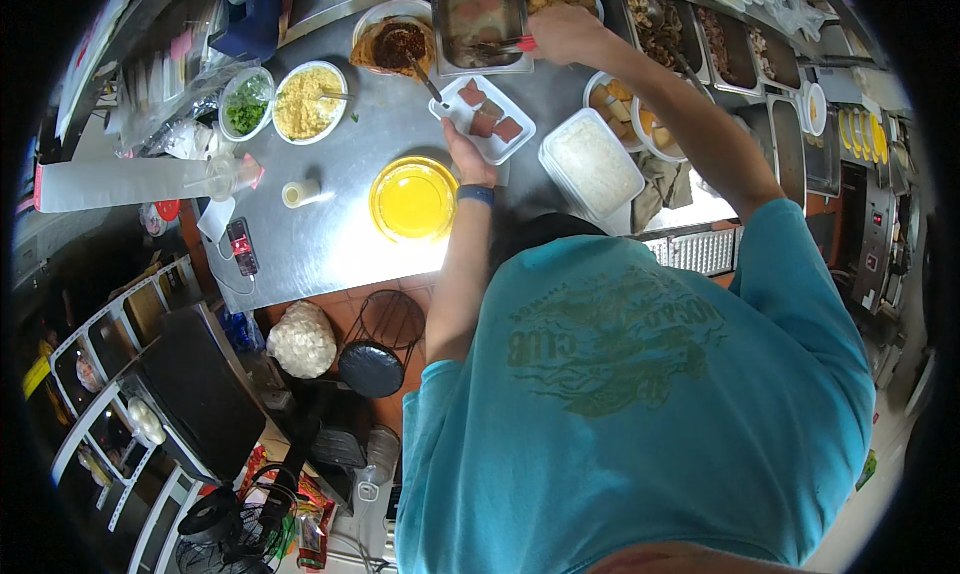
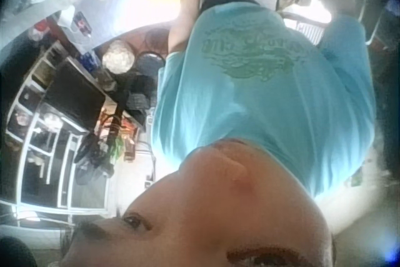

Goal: The person retrieves a plastic bag from a shelf, then assembles food orders in a commercial kitchen. They place cooked items into bowls, add broth from a pot, and pack the finished bowls into takeaway containers with lids.

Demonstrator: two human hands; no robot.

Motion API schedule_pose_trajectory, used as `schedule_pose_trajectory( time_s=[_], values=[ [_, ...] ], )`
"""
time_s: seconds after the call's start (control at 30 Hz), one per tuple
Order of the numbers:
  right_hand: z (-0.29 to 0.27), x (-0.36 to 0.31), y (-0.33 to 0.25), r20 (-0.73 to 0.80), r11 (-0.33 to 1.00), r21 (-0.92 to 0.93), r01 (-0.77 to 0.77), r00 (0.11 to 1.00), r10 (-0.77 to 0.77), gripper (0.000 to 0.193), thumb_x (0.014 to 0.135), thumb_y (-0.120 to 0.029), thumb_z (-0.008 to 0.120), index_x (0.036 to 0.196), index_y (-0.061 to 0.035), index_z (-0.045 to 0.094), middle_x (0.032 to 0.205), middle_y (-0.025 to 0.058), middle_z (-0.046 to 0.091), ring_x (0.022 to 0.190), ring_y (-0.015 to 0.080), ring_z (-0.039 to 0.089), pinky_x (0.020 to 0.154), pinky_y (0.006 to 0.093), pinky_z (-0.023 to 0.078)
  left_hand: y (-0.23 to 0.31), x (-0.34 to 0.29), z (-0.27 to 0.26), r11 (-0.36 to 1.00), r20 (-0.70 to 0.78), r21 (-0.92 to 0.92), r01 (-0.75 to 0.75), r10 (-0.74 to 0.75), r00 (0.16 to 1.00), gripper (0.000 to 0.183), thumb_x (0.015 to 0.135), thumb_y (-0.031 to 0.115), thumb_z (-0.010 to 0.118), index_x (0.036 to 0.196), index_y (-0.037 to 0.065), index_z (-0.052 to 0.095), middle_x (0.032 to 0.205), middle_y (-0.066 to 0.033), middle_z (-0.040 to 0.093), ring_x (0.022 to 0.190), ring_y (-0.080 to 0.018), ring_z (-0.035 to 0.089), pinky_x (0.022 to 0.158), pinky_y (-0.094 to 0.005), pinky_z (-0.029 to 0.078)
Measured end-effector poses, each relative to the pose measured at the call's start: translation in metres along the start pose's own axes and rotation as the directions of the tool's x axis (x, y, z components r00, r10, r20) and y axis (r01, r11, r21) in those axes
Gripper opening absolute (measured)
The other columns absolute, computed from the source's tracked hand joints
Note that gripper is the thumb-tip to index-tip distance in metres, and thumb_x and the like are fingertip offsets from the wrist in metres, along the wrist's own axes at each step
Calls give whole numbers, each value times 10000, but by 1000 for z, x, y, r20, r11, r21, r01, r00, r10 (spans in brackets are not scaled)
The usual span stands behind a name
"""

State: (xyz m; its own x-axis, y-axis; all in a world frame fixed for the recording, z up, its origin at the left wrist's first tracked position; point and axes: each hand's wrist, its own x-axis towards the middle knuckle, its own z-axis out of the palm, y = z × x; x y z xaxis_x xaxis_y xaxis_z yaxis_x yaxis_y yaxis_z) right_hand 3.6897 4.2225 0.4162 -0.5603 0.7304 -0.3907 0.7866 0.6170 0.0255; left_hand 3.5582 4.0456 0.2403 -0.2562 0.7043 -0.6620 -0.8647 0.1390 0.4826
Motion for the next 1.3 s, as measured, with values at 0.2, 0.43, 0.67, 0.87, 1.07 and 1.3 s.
schedule_pose_trajectory(
  time_s=[0.2,0.43,0.67,0.87,1.07,1.3],
  values=[
    [-29,-59,26,-151,993,84,83,986,-69,421,841,-372,715,1111,-50,686,953,181,704,904,349,680,801,441,525,-2,3,-1,999,6,34,-24,24,1000,632,1002,580,320,1412,119,458,1359,-84,553,1254,-264,512,1083,-408,365],
    [-65,-82,33,15,994,38,105,994,-106,478,831,-410,720,1137,-45,679,963,181,704,882,339,682,793,419,522,0,-1,3,998,39,-34,43,-42,998,627,1006,555,288,1430,116,435,1392,-79,525,1274,-267,493,1098,-408,345],
    [-58,28,-4,318,991,-128,-43,945,82,390,745,-405,711,879,-40,741,824,169,711,806,325,696,698,440,550,1,-6,7,998,52,-62,-11,15,999,486,1044,483,249,1178,140,566,1086,-31,599,967,-195,561,905,-370,454],
    [-53,16,28,132,989,51,137,981,-143,356,732,-433,730,879,-109,747,803,146,709,744,314,687,657,448,538,-2,2,0,992,89,-124,12,-1,996,462,1045,472,273,1217,150,555,1184,-31,593,1090,-217,568,970,-402,445],
    [-80,-63,44,285,959,217,-181,952,116,475,827,-402,721,1142,-48,684,996,173,707,903,324,684,794,412,533,-3,4,-1,996,47,-88,26,-21,999,471,1038,492,293,1236,147,545,1179,-47,595,1081,-216,568,973,-397,443],
    [-59,-73,31,-113,998,-23,64,991,-66,389,806,-398,711,989,-55,709,868,162,716,808,315,709,716,432,558,2,-1,9,996,34,-83,34,-32,999,516,1020,525,321,1275,123,522,1224,-82,591,1113,-244,565,986,-394,434]
  ],
)
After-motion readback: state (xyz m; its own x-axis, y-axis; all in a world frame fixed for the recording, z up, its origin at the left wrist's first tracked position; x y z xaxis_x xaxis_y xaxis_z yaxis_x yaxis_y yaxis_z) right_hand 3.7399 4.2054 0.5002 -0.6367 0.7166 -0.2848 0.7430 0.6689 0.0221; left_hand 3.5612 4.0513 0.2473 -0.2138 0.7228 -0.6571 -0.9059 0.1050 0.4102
